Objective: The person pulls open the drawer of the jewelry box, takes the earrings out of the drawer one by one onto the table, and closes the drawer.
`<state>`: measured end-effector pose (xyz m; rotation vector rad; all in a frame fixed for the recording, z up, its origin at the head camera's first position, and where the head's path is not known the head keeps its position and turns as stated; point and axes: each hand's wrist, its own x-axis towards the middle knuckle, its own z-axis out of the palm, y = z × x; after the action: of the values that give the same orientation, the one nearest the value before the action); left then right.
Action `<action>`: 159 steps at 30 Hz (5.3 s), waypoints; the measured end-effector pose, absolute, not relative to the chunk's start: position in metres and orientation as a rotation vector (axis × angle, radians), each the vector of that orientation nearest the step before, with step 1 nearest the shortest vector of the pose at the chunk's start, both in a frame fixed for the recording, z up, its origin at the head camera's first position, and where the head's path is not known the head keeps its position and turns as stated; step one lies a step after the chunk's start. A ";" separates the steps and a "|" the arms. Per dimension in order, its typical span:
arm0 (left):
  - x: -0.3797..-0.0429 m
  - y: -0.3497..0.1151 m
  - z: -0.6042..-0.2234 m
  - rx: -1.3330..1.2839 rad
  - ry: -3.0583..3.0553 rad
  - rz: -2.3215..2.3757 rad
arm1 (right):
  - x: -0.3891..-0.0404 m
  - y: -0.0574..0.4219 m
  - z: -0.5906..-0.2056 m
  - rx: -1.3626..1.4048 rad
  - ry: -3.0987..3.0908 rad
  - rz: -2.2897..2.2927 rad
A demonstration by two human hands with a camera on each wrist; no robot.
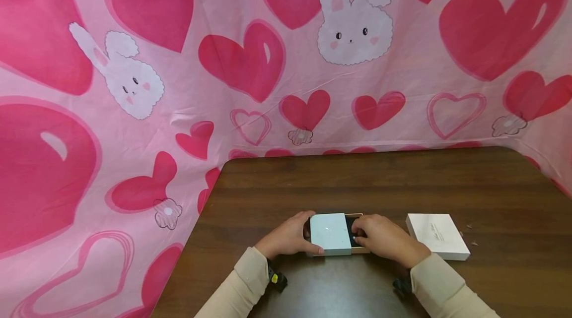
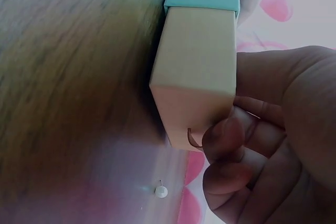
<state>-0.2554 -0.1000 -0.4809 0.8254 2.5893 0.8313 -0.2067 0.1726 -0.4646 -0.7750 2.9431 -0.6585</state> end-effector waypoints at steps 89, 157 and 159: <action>-0.254 -0.100 -0.480 0.794 2.561 0.865 | -0.206 0.177 -0.466 -0.824 2.943 -0.658; -0.256 -0.101 -0.483 0.800 2.571 0.861 | -0.210 0.180 -0.466 -0.787 2.922 -0.684; -0.256 -0.101 -0.483 0.800 2.572 0.859 | -0.209 0.181 -0.466 -0.785 2.929 -0.682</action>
<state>-0.2559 -0.1006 -0.4834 0.7998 2.5723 0.8595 -0.2094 0.1809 -0.4656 -0.7849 2.9291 -0.6824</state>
